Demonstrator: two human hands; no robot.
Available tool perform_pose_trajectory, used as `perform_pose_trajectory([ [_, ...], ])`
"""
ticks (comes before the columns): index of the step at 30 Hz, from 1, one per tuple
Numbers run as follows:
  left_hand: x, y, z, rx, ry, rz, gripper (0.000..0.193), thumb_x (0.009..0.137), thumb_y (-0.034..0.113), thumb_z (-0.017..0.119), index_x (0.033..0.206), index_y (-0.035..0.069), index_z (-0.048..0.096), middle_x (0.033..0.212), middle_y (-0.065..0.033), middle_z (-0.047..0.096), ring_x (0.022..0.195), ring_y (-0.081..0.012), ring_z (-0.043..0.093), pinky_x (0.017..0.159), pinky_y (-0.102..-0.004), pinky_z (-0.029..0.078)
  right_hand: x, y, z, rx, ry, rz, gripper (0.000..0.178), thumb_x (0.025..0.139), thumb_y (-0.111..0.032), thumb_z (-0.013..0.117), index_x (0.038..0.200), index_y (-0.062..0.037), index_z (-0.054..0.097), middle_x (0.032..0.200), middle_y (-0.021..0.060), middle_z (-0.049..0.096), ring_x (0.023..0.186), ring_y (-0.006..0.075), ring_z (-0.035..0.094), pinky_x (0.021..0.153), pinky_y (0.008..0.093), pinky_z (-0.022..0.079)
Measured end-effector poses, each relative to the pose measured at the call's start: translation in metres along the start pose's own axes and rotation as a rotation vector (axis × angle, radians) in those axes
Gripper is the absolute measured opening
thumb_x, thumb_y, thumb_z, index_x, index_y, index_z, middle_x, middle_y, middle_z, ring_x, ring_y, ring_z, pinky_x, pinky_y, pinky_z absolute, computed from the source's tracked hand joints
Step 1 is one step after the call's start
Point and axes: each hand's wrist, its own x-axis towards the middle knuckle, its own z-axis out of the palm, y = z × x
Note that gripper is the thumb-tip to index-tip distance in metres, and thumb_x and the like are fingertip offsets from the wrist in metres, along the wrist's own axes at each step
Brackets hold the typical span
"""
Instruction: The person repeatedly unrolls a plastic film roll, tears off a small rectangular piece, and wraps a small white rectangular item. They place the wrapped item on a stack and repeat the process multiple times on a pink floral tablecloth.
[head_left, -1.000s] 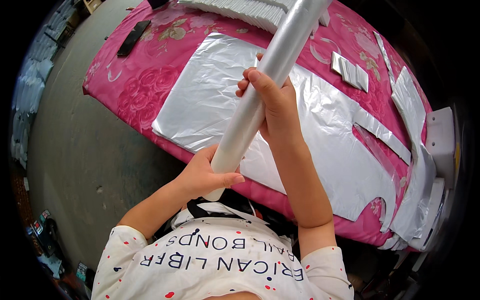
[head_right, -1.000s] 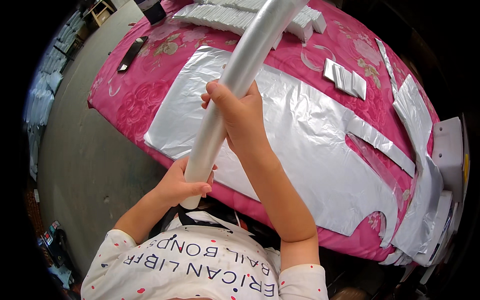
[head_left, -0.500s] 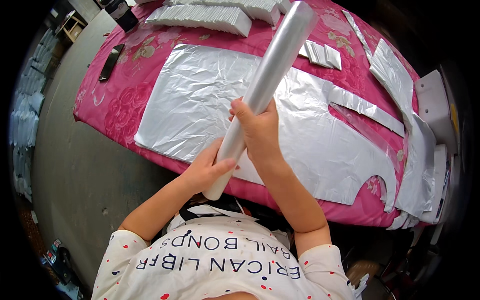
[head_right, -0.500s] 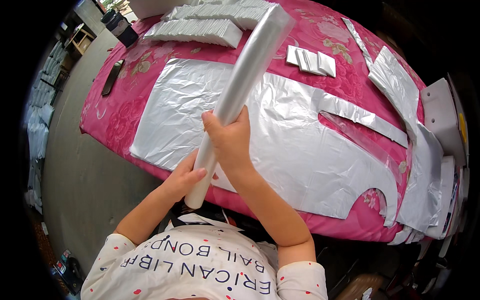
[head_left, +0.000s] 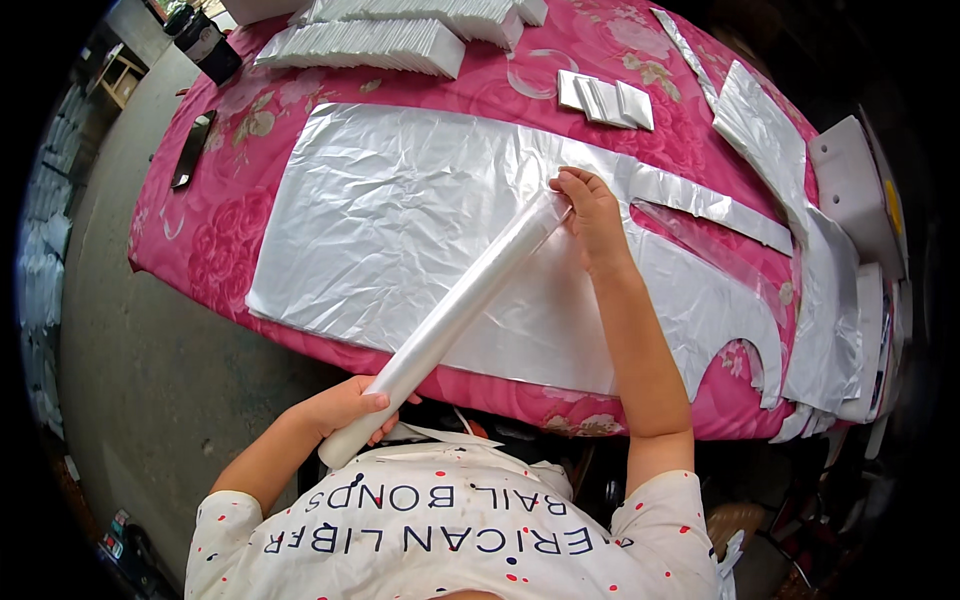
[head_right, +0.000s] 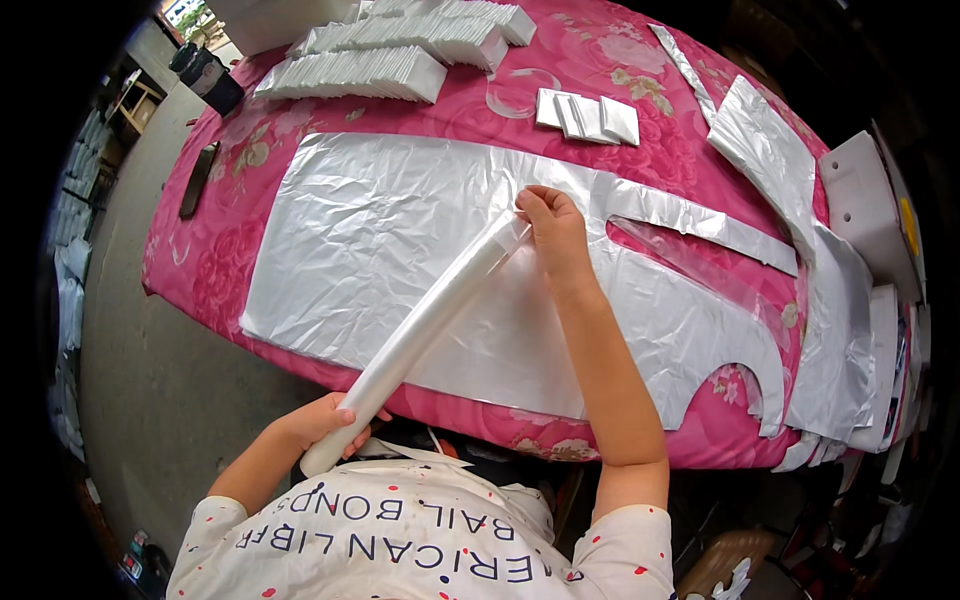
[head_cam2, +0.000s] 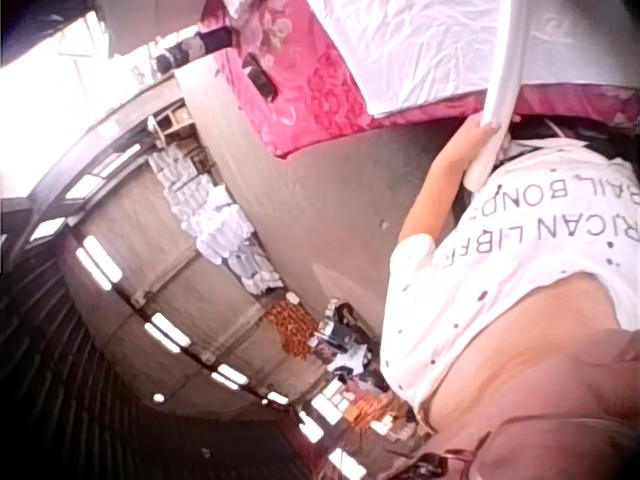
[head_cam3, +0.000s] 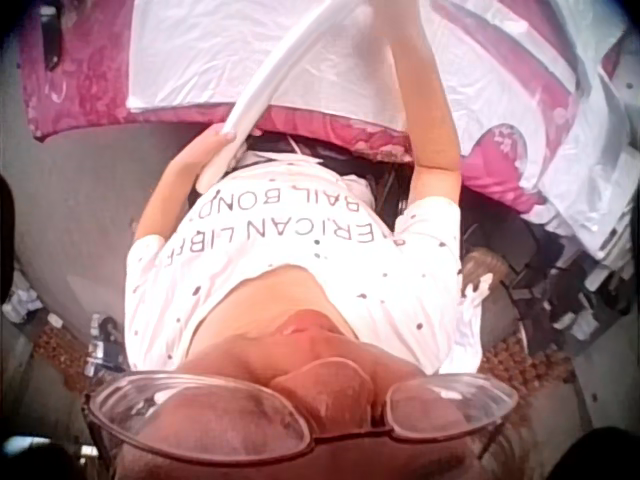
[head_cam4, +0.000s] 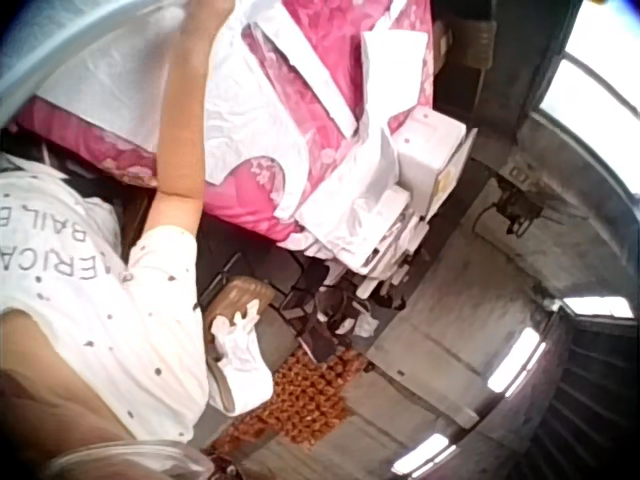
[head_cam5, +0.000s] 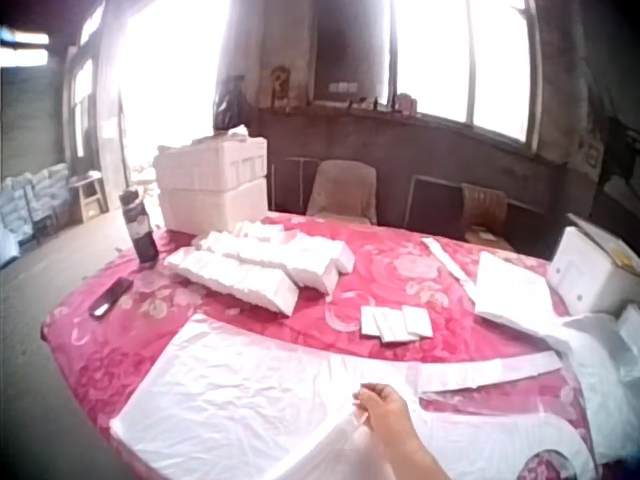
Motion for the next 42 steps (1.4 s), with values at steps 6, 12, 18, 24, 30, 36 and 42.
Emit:
perform_pose_trajectory([
  [6,-0.005,-0.008,0.0,-0.009,0.052,-0.017,0.076,0.065,0.055,0.073,0.113,-0.001,0.054,0.068,-0.0031,0.054,0.056,-0.0088,0.054,0.053,-0.0226,0.047,0.003,-0.031,-0.02,-0.473,-0.336,0.235,0.017,0.083,-0.024,0.062,0.086,-0.0069,0.063,0.073,-0.0023,0.058,0.061,0.0045,0.049,0.054,0.0193,0.036],
  [12,-0.007,-0.01,-0.005,-0.001,0.009,-0.032,0.07,0.071,0.051,0.071,0.117,0.002,0.052,0.071,-0.0029,0.054,0.059,-0.0089,0.054,0.056,-0.0219,0.046,-0.005,-0.031,-0.018,-0.534,-0.55,0.262,0.016,0.084,-0.022,0.063,0.081,-0.006,0.062,0.066,-0.0038,0.054,0.058,0.0051,0.047,0.054,0.019,0.036],
  [18,-0.01,-0.01,-0.008,-0.037,-0.011,-0.076,0.072,0.065,0.043,0.077,0.115,-0.002,0.053,0.073,-0.0059,0.059,0.059,-0.0102,0.057,0.057,-0.024,0.048,0.001,-0.035,-0.034,-0.712,-0.373,0.035,0.019,0.085,-0.019,0.061,0.084,-0.0009,0.063,0.07,-0.0013,0.057,0.062,0.0061,0.049,0.057,0.0217,0.041],
  [24,-0.038,-0.035,-0.041,0.013,-0.088,-0.172,0.064,0.065,0.03,0.079,0.113,-0.004,0.053,0.081,-0.0061,0.062,0.074,-0.0128,0.06,0.07,-0.0274,0.048,0.043,-0.063,-0.131,-0.86,0.063,-0.209,0.016,0.086,-0.015,0.059,0.086,0.0008,0.062,0.067,-0.0014,0.054,0.057,0.0053,0.047,0.05,0.0208,0.039],
  [30,-0.064,-0.029,-0.065,0.181,-0.213,-0.214,0.043,0.072,0.014,0.074,0.108,0.0,0.056,0.089,-0.005,0.064,0.084,-0.0131,0.06,0.078,-0.029,0.047,0.049,-0.071,-0.182,-0.822,0.174,-0.149,0.016,0.087,-0.017,0.059,0.085,-0.0011,0.061,0.067,-0.0023,0.054,0.057,0.0046,0.046,0.051,0.02,0.039],
  [36,-0.014,0.08,-0.005,1.045,-0.029,0.025,0.045,0.07,0.023,0.074,0.107,0.004,0.059,0.093,-0.0101,0.066,0.086,-0.0214,0.062,0.075,-0.0314,0.047,0.05,-0.043,-0.116,-0.587,-0.054,-0.126,0.017,0.088,-0.015,0.058,0.09,0.002,0.061,0.072,-0.0005,0.056,0.061,0.0057,0.048,0.056,0.0208,0.041],
  [42,0.058,0.114,0.04,1.688,0.477,0.862,0.046,0.065,0.026,0.074,0.104,0.006,0.061,0.101,-0.0125,0.061,0.095,-0.0286,0.059,0.086,-0.041,0.045,0.05,-0.031,-0.062,-0.826,-0.166,-0.229,0.019,0.085,-0.017,0.06,0.088,0.0013,0.062,0.07,0.0029,0.06,0.062,0.0092,0.051,0.059,0.0262,0.043],
])
